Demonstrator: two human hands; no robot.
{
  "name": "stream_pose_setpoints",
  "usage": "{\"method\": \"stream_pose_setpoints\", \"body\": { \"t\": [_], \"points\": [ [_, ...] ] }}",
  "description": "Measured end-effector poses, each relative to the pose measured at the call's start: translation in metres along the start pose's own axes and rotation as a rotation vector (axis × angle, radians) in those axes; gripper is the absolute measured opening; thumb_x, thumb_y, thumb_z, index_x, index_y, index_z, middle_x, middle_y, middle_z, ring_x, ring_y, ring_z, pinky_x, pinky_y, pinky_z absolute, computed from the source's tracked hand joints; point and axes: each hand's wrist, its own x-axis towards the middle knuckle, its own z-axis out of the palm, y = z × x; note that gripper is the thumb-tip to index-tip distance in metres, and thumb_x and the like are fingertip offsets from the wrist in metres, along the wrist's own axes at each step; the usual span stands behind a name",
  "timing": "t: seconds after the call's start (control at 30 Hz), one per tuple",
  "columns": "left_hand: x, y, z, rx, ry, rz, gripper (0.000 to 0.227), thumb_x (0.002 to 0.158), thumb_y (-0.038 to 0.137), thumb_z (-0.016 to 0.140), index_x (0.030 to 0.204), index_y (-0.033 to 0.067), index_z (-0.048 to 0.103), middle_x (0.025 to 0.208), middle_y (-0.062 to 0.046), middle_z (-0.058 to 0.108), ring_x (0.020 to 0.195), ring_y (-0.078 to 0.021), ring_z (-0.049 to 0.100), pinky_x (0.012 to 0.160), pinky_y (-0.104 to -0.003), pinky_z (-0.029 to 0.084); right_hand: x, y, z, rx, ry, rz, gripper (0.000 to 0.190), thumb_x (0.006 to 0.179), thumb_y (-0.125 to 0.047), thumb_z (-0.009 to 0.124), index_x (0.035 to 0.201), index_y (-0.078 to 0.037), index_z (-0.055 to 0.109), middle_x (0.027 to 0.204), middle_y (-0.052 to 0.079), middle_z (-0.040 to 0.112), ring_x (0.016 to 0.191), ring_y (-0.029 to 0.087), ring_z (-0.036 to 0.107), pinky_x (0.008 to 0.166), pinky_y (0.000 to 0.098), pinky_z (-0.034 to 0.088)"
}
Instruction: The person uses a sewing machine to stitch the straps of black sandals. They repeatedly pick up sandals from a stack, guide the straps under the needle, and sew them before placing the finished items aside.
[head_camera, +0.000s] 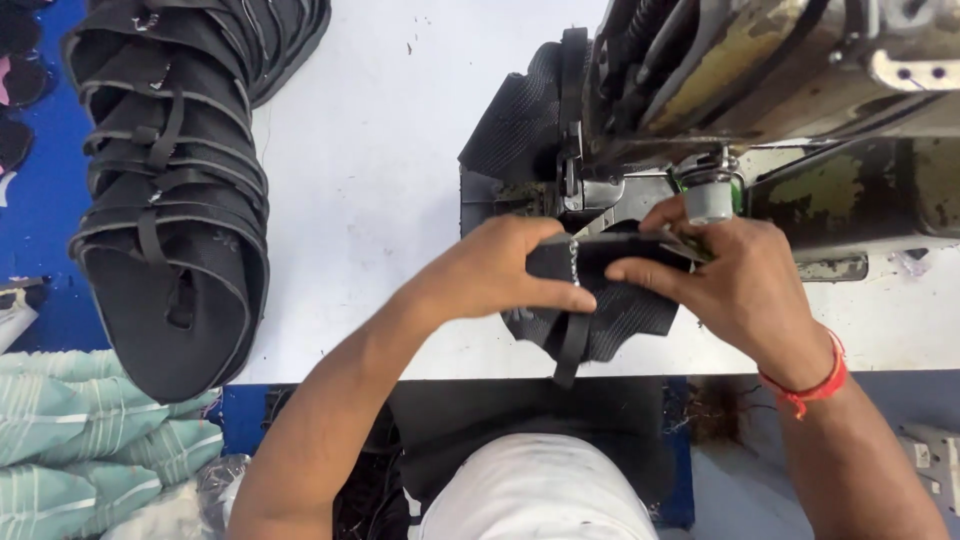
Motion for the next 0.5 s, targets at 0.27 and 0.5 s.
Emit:
{"method": "stream_pose_setpoints", "body": {
  "t": [0.27,0.5],
  "points": [
    [0.036,-0.024,-0.018,-0.210,0.016,0.005,0.050,0.067,0.050,0.087,0.087,0.0065,0.074,0.070,-0.003,0.073,0.064,-0.0141,0.071,0.060,-0.027,0.056,0.037,0.003,-0.001,-0.063,0.136,-0.308,0.044,0.078,-0.033,0.090,0.107,-0.003,0.076,0.084,0.010,0.074,0.065,0.021,0.069,0.057,0.0335,0.052],
    [0.047,-0.032,-0.023,-0.193,0.037,-0.015,0.056,0.064,0.056,0.087,0.087,0.0059,0.073,0.068,-0.005,0.072,0.061,-0.0154,0.072,0.056,-0.028,0.057,0.049,-0.006,-0.004,0.005,0.068,-0.253,0.032,0.081,-0.029,0.086,0.105,-0.009,0.081,0.086,0.006,0.077,0.068,0.019,0.070,0.062,0.0337,0.053]
  ]
}}
